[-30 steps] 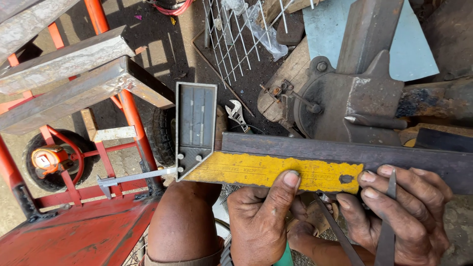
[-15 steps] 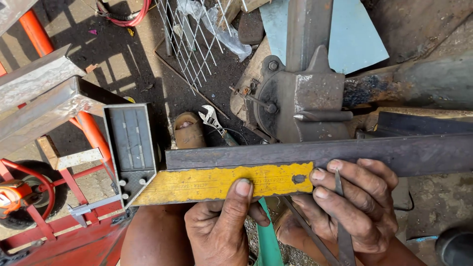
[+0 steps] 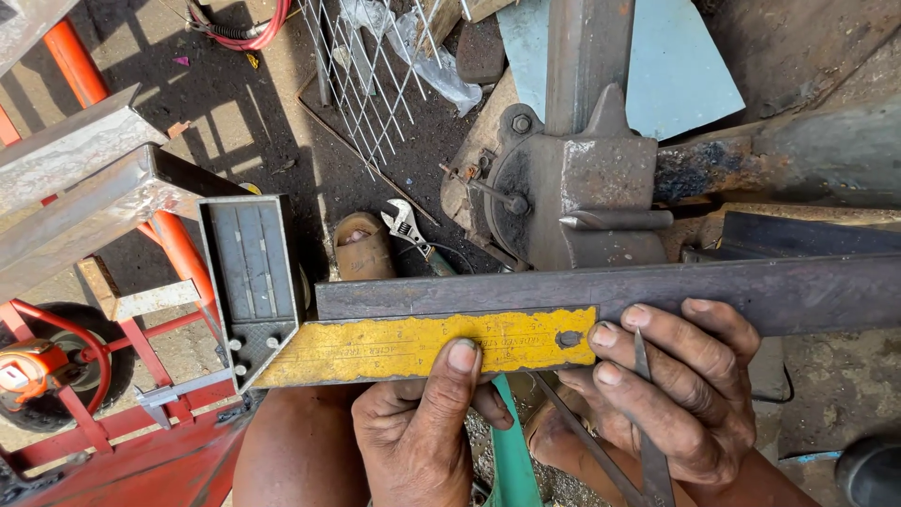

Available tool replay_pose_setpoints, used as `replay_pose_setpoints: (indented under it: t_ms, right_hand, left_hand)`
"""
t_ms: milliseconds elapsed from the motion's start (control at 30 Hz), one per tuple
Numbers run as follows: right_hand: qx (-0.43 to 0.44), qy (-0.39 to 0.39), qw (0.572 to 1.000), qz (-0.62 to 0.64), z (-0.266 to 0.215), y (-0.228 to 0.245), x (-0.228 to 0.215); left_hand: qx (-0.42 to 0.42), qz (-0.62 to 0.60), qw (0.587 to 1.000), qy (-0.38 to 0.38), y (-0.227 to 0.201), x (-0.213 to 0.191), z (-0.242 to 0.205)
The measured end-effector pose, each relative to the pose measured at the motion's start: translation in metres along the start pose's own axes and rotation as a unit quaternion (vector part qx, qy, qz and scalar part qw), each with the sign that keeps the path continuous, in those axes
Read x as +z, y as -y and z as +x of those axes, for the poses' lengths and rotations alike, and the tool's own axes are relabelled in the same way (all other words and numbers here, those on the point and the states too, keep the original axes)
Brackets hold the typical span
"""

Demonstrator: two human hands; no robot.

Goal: The person measures a metal bar using a yellow try square and a scribe, then marks it. They later use a tape measure to measure the length of the bar and place it on a red cart.

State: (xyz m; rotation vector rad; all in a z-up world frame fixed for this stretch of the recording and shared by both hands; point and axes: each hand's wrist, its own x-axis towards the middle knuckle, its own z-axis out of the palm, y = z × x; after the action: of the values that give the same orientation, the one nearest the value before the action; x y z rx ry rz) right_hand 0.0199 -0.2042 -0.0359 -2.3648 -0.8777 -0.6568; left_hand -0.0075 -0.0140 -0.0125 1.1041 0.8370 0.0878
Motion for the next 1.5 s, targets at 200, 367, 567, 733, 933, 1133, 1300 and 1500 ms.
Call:
replay_pose_setpoints:
  t_ms: [200, 367, 567, 733, 933, 1133, 1300, 1500]
  right_hand:
    - [-0.017, 0.026, 1.0, -0.002, -0.003, -0.004, -0.003]
    - [-0.015, 0.02, 1.0, 0.002, -0.002, -0.003, -0.002]
    - [-0.03, 0.026, 0.999, -0.003, -0.004, -0.007, -0.002]
    - [-0.025, 0.009, 1.0, -0.002, -0.004, -0.006, 0.002]
    - [-0.018, -0.016, 1.0, -0.007, -0.001, -0.004, 0.005]
    - [-0.025, 0.021, 0.999, -0.015, -0.001, -0.004, -0.002]
    - [-0.014, 0.02, 1.0, -0.01, 0.0, -0.002, -0.002]
    - [-0.018, 0.03, 0.999, -0.01, -0.002, -0.004, -0.003]
  left_hand:
    - [0.004, 0.005, 1.0, 0.028, -0.004, 0.0, 0.001]
    - [0.001, -0.009, 0.999, 0.035, -0.004, -0.001, 0.001]
    - [-0.005, -0.004, 0.999, 0.044, -0.002, -0.003, 0.002]
    - [-0.005, -0.019, 0.999, 0.047, -0.001, -0.004, 0.002]
    - [-0.004, 0.032, 0.998, 0.048, -0.006, -0.002, 0.002]
    - [-0.018, 0.052, 0.998, 0.033, -0.008, -0.001, 0.002]
    - [-0.01, 0.033, 0.998, 0.049, -0.009, -0.001, 0.002]
    - [-0.024, 0.022, 0.999, 0.043, -0.009, 0.0, 0.002]
